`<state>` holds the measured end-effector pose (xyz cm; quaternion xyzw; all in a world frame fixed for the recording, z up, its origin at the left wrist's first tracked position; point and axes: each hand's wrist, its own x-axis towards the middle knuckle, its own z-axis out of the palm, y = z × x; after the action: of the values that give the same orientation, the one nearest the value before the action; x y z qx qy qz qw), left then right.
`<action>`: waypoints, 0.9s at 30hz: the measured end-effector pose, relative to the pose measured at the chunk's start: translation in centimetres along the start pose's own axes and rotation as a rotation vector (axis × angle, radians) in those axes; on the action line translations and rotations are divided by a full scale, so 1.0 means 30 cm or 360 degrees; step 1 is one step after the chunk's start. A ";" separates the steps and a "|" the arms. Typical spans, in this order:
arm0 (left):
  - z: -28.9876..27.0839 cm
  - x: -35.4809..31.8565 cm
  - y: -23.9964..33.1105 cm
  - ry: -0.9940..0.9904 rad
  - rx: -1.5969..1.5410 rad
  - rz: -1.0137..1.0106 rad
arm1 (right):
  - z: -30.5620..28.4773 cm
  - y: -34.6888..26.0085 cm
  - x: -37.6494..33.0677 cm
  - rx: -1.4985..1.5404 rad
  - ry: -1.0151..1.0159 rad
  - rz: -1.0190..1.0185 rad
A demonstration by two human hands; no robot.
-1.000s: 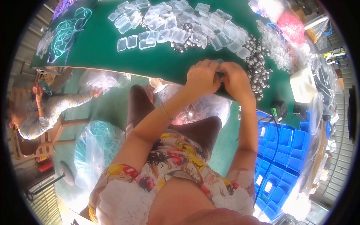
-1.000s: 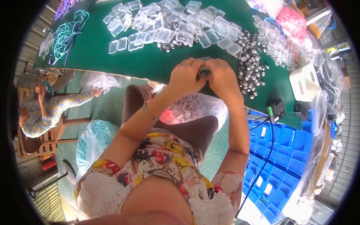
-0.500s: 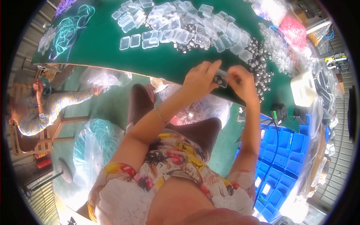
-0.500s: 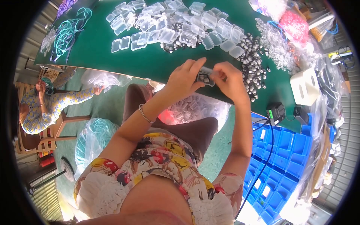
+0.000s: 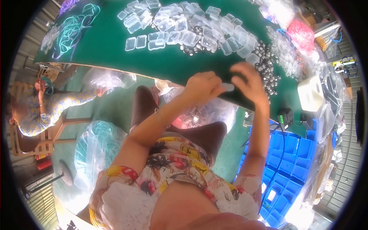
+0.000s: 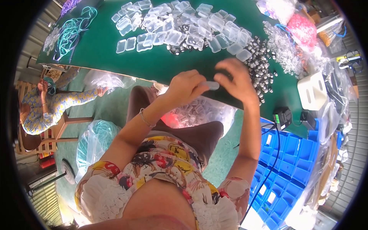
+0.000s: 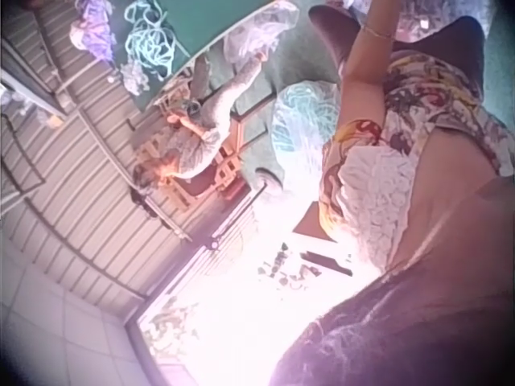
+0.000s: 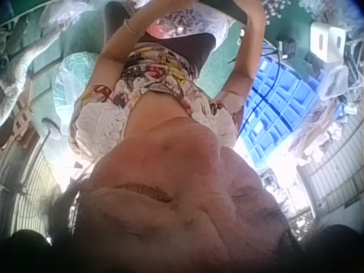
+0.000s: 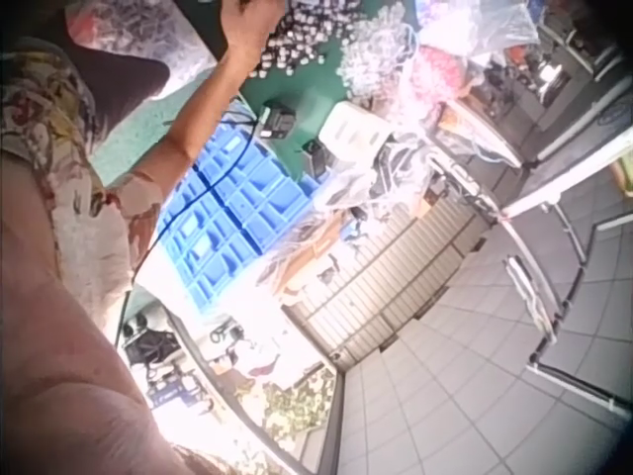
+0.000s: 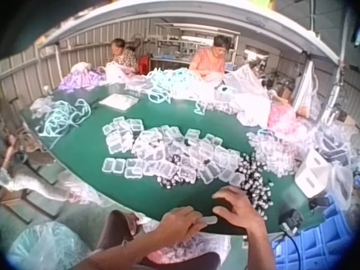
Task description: Manually placing small metallic components into clear plastic containers at a workbench.
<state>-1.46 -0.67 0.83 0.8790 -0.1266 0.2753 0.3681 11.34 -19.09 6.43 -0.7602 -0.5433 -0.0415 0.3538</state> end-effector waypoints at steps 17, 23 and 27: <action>-0.091 0.034 -0.063 0.0095 0.0341 -0.0188 | 0.021 0.082 -0.034 -0.0984 0.0781 0.0131; -0.090 0.105 -0.204 0.0261 0.0805 -0.0385 | 0.114 -0.040 -0.086 -0.0774 0.0460 0.0824; -0.060 0.130 -0.226 0.0225 0.1027 -0.0420 | 0.141 -0.061 -0.106 -0.1037 0.0303 0.0824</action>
<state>3.91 5.28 0.21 0.9376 0.1074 0.3114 0.1117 7.12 -18.87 2.76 -0.9364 -0.2580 -0.1908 0.1423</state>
